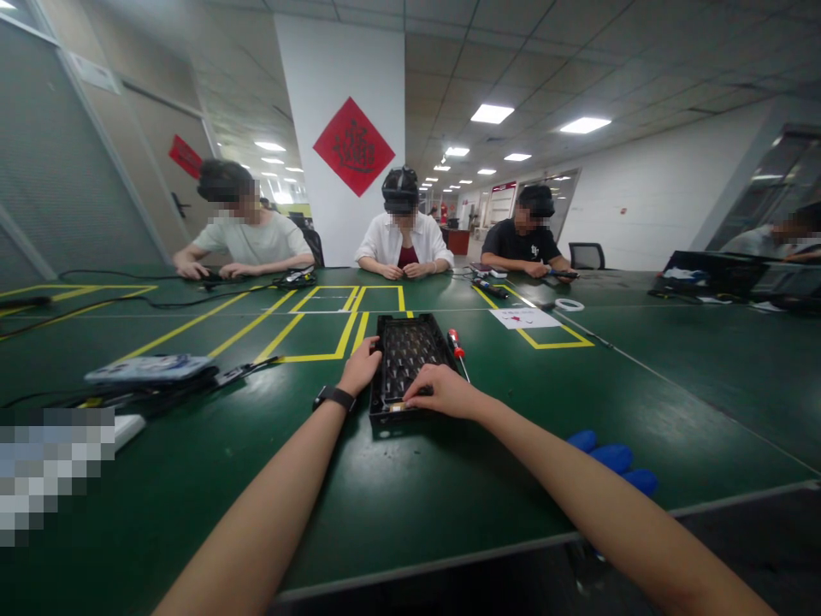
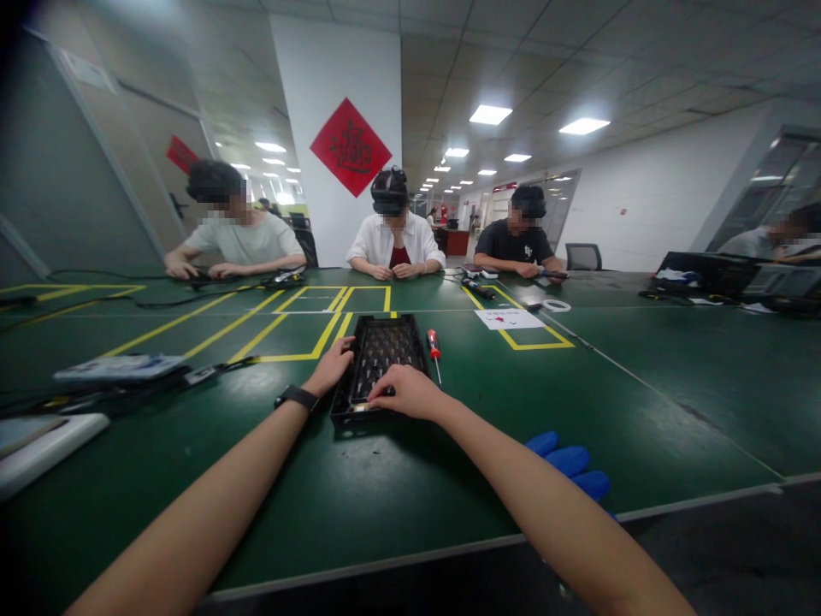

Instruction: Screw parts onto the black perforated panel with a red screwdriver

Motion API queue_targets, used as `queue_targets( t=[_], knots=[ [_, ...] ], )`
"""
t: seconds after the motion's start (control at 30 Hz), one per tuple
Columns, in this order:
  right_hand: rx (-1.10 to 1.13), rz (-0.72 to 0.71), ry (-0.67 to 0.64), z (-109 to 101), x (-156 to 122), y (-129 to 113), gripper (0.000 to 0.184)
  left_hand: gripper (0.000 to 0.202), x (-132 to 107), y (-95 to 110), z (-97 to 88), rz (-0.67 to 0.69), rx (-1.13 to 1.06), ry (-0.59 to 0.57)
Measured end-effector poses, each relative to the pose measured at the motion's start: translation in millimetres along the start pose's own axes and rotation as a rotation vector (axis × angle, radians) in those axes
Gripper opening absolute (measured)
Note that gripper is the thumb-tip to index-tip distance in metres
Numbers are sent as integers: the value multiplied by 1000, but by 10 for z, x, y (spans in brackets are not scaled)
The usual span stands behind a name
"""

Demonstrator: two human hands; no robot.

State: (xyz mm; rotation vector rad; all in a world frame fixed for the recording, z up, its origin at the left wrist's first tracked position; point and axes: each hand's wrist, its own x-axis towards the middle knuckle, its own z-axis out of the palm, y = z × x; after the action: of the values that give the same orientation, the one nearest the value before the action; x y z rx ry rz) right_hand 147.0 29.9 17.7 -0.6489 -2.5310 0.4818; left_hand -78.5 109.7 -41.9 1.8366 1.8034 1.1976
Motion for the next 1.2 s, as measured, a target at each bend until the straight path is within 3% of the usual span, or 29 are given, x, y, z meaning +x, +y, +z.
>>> queue_targets(
  t=[0.17, 0.27, 0.3, 0.37, 0.5, 0.7, 1.1, 1.2],
  knots=[
    [10, 2, 4, -4, 2, 5, 18, 44, -35, 117, -54, 75, 46, 77],
    [38, -14, 47, -9, -1, -7, 16, 38, -87, 289, -124, 234, 122, 209],
    [46, -6, 90, -11, -2, -12, 15, 36, -109, 351, -143, 285, 142, 197],
    [51, 43, 205, -12, -5, -20, 16, 28, -158, 461, -164, 330, 181, 49],
    [39, 178, 394, -13, -6, -16, 19, 23, -242, 595, -148, 247, 355, -138],
    [80, 261, 481, -11, 6, 20, 20, 14, -255, 624, -106, 283, 471, -148],
    [108, 290, 450, 8, 11, 50, 19, 11, -135, 521, -35, 209, 340, -175],
    [100, 286, 451, 7, 7, 60, 19, 14, -164, 544, -40, 212, 184, -142]
  ],
)
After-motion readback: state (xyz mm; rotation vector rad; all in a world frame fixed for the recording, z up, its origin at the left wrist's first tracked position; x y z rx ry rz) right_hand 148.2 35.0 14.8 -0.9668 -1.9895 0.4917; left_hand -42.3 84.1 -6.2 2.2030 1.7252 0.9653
